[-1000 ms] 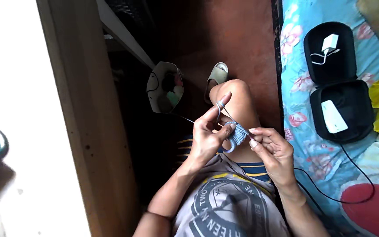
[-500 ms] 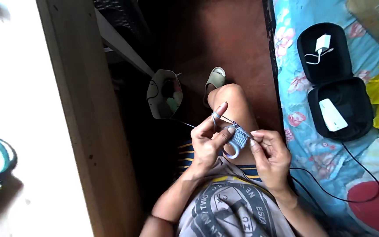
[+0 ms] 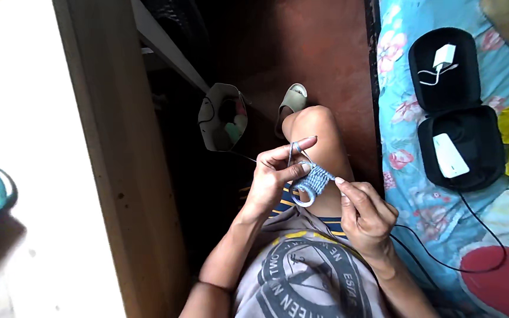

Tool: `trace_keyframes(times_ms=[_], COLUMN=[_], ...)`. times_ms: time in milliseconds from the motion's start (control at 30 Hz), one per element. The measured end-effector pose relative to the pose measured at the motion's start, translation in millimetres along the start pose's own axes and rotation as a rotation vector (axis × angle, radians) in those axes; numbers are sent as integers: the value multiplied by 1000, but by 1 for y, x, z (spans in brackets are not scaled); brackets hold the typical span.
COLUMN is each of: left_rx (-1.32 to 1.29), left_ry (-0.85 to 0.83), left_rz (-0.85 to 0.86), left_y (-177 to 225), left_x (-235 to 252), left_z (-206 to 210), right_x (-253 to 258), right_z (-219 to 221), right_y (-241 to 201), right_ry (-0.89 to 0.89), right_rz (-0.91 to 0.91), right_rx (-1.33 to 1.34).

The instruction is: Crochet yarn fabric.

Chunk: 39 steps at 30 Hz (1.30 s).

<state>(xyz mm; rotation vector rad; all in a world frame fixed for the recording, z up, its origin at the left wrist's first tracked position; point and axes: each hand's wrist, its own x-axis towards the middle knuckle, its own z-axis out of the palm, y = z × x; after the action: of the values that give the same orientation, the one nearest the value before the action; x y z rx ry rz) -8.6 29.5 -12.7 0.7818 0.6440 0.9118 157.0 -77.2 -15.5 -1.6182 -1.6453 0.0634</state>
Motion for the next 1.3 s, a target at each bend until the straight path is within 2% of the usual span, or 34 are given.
trace_keyframes(times_ms=[167, 267, 400, 467, 733, 1100, 1300], left_rx=[23, 140, 206, 195, 105, 118, 110], left_ry=[-6, -21, 6, 12, -1, 24, 24], left_rz=[-4, 102, 263, 246, 94, 54, 64], left_y=[-1, -3, -11, -8, -7, -4, -6], left_x=[0, -3, -3, -1, 2, 3, 1], left_z=[1, 6, 7, 5, 3, 3, 4], right_x=[1, 2, 3, 3, 5, 6, 4], right_z=[-4, -5, -3, -4, -8, -9, -8], right_y=[0, -1, -4, -2, 4, 4, 5], right_ry=[-68, -79, -27, -27, -55, -81, -97], right_rz=[163, 267, 179, 127, 110, 136, 212], right_rx=[240, 384, 159, 89, 203, 245, 345])
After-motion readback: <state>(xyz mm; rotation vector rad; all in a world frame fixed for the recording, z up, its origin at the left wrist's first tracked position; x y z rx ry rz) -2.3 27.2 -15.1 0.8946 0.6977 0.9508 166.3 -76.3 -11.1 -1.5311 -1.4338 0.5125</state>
